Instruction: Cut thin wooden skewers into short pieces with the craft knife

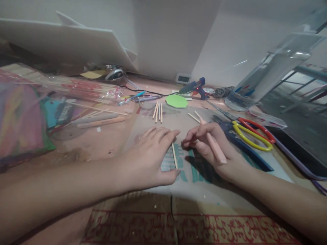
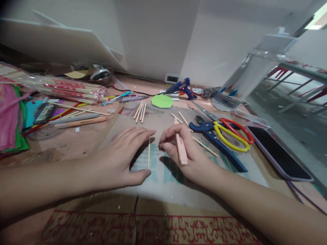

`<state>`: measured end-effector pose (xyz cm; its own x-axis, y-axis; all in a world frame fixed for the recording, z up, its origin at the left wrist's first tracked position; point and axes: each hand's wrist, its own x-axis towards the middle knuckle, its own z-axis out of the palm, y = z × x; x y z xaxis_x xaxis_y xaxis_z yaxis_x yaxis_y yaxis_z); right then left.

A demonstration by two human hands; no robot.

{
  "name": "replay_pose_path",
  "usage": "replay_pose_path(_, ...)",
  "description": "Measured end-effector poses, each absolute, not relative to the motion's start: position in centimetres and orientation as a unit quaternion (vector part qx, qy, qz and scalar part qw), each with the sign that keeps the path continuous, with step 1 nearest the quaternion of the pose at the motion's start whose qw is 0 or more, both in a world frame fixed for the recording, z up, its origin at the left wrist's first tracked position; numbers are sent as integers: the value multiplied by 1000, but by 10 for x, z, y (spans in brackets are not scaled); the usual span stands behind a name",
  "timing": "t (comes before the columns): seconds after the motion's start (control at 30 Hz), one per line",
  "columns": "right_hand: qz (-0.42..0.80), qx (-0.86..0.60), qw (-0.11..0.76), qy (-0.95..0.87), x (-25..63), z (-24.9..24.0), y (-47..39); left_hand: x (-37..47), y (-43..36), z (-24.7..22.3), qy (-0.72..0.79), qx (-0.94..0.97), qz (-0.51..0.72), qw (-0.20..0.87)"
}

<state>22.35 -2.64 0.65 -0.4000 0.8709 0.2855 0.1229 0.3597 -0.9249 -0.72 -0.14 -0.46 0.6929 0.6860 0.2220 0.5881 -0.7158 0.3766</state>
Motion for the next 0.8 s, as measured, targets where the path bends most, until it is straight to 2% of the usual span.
replay_pose_path(0.13,565,-308,381,-664,226,11,-32,-8,1,-5,345,909,183,145)
replay_pose_path(0.43,435,-382,509,-637,232,6,-27,-7,-8,-1,333,911,153,186)
replay_pose_path(0.8,391,-476,494,-614,229,6,-16,-10,-2,-1,315,916,191,160)
